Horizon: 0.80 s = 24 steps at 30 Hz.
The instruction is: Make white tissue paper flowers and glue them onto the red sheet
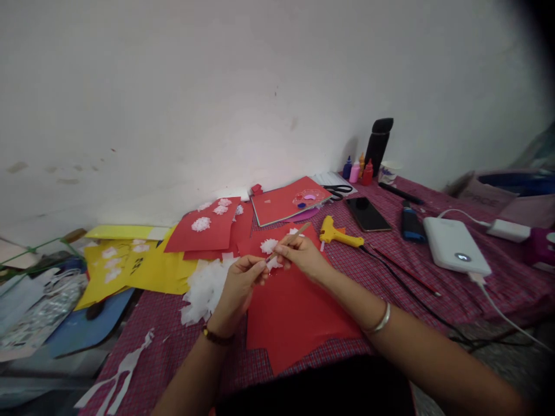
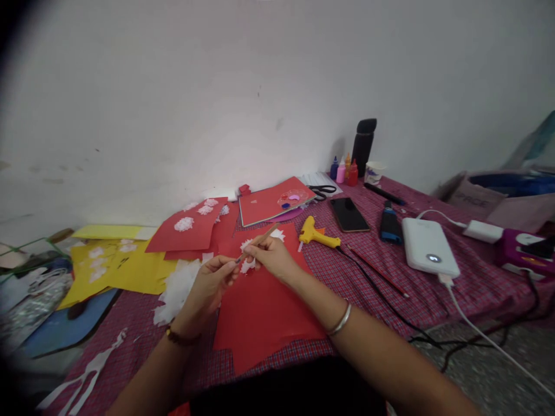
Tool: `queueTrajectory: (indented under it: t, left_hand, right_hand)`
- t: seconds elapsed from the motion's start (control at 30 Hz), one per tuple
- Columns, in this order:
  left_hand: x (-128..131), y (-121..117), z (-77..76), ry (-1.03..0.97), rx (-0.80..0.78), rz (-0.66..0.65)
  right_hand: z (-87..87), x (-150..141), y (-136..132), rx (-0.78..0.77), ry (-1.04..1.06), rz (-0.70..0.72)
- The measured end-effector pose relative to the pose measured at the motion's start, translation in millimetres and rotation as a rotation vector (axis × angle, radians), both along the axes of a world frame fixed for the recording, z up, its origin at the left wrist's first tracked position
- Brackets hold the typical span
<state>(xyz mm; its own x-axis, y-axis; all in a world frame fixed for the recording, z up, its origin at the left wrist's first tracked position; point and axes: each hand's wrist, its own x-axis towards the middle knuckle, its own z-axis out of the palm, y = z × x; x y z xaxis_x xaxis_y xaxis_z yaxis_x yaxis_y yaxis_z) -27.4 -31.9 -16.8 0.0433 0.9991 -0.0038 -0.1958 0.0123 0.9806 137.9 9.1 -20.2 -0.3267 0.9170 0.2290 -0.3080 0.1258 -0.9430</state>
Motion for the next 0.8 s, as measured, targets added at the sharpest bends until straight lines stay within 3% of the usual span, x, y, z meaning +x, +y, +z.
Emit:
queueTrajectory:
  t: [0.07, 0.33, 0.6, 0.7, 0.8]
  left_hand:
    - [2.7, -1.8, 0.3, 0.081, 0.044, 0.009]
    - [0.7, -1.6, 0.5, 0.122, 0.077, -0.053]
    - [6.2, 20.2, 49.8, 0.235, 0.101, -0.226]
    - [5.4, 29.5, 44.9, 0.354, 0.174, -0.175]
    - [-2.0, 37.7, 22.9, 0.606, 0.27, -0.119]
  right_hand:
    - [-1.4, -1.3, 0.1, 0.0, -0.021, -0.024]
    - [-9.2, -7.2, -1.6, -0.033, 0.016, 0.159]
    - [0.9, 2.3, 7.0, -0.195, 0.291, 0.103]
    - [-2.8, 8.9, 17.4, -0.289, 0.3, 0.021]
    - [-13.2, 12.8, 29.6, -0.358, 0.166, -0.078]
